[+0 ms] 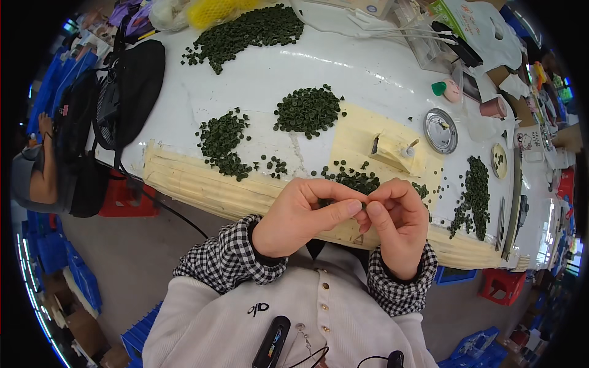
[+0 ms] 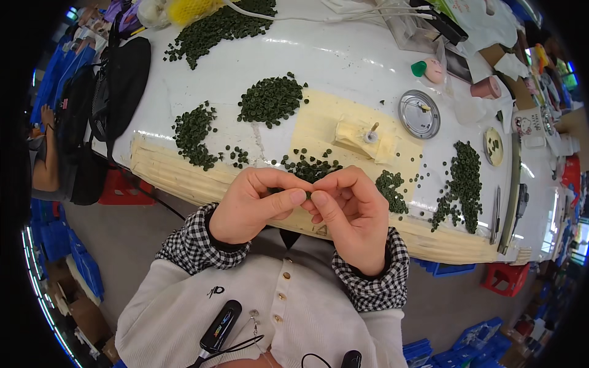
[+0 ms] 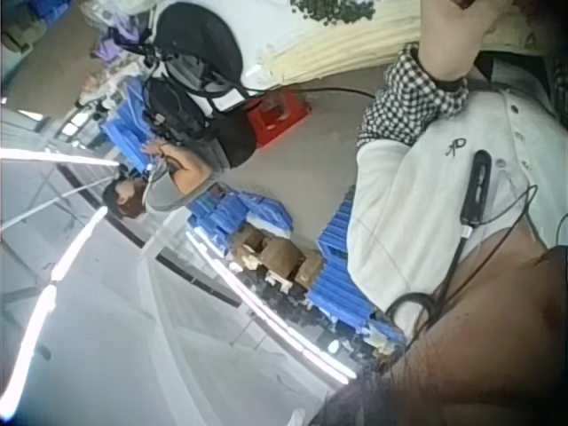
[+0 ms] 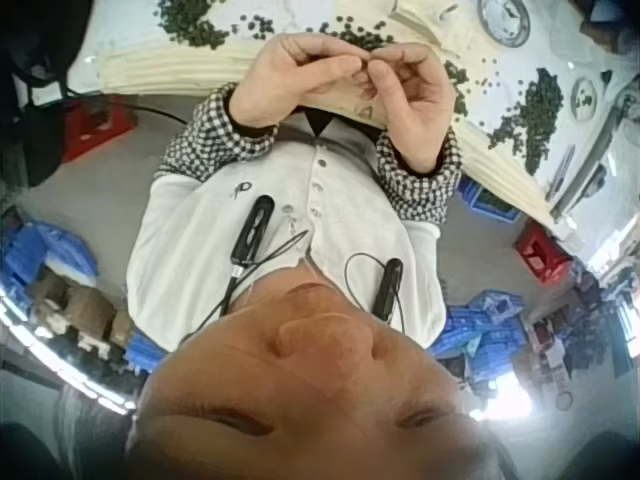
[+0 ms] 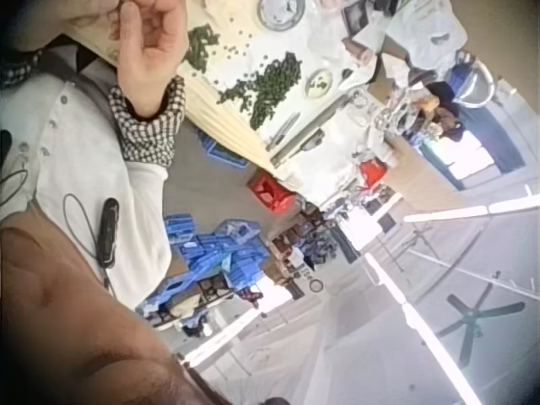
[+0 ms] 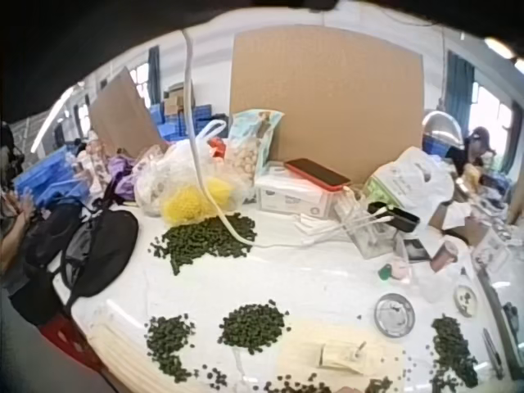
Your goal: The person is sorting and inspecting small green plastic components on a factory workbench.
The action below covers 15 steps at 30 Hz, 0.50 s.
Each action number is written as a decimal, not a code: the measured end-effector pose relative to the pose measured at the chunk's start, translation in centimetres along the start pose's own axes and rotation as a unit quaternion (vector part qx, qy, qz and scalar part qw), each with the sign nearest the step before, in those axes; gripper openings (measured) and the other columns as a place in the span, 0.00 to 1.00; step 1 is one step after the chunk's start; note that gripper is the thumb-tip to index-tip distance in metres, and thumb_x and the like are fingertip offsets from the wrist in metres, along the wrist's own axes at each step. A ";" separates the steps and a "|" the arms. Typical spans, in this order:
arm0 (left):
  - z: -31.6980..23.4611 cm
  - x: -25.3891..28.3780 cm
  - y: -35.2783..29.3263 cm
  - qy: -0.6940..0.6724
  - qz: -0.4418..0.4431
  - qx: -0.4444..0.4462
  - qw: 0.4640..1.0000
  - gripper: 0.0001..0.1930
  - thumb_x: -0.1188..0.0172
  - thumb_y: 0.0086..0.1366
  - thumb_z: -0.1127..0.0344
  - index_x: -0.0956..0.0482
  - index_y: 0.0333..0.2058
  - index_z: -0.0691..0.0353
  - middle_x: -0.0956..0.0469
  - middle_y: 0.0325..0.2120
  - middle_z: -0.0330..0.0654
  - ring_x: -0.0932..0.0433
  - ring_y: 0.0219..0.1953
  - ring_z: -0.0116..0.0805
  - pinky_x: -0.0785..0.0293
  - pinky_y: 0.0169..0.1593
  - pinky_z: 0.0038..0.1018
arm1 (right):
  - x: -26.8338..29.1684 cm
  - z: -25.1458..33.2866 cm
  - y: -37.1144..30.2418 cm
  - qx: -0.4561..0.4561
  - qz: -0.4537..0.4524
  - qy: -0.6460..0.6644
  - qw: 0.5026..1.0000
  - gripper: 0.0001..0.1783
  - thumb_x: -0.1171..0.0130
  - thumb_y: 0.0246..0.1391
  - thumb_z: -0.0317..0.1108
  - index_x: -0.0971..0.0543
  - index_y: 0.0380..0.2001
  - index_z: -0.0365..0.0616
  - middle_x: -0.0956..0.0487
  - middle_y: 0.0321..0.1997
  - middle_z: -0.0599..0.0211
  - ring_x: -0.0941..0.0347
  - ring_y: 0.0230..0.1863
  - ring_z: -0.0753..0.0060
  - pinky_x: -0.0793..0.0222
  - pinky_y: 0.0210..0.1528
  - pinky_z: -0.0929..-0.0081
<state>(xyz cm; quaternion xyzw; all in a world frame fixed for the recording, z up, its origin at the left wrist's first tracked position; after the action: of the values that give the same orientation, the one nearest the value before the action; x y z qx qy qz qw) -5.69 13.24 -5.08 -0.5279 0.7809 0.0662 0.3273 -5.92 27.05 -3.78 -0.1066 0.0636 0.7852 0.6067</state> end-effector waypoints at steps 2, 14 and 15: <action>0.0 0.0 0.1 -0.019 -0.009 0.016 1.000 0.09 0.42 0.64 0.74 0.19 0.42 0.67 0.23 0.25 0.34 0.35 0.23 0.15 0.41 0.25 0.13 | 0.0 0.2 0.0 0.041 0.010 -0.033 0.999 0.06 0.46 0.56 0.20 0.28 0.38 0.35 0.26 0.36 0.66 0.24 0.35 0.80 0.27 0.33 0.85; 0.8 0.6 0.2 -0.019 -0.002 0.043 0.999 0.05 0.40 0.62 0.73 0.20 0.37 0.67 0.20 0.31 0.38 0.25 0.31 0.19 0.29 0.35 0.16 | -0.2 1.5 -0.2 0.134 -0.010 -0.219 0.966 0.06 0.43 0.52 0.18 0.23 0.35 0.34 0.27 0.35 0.63 0.27 0.34 0.75 0.30 0.36 0.81; 0.7 0.5 0.1 -0.021 0.003 0.056 0.998 0.05 0.40 0.62 0.73 0.20 0.36 0.66 0.20 0.31 0.38 0.25 0.32 0.19 0.29 0.37 0.16 | -0.3 1.7 -0.2 0.145 -0.019 -0.238 0.960 0.06 0.43 0.52 0.18 0.22 0.34 0.34 0.27 0.35 0.63 0.28 0.34 0.74 0.30 0.35 0.81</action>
<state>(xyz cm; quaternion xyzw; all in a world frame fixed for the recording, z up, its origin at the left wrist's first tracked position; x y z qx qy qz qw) -5.56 13.23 -5.96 -0.5046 0.7782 0.0342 0.3723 -5.81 27.25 -2.08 0.1712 0.0282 0.7587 0.6279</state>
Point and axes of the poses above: each hand's wrist, its own y-axis towards the middle knuckle, its own x-axis out of the back of the hand, z = x × y, the point moved 6 cm from there along y, towards the middle knuckle
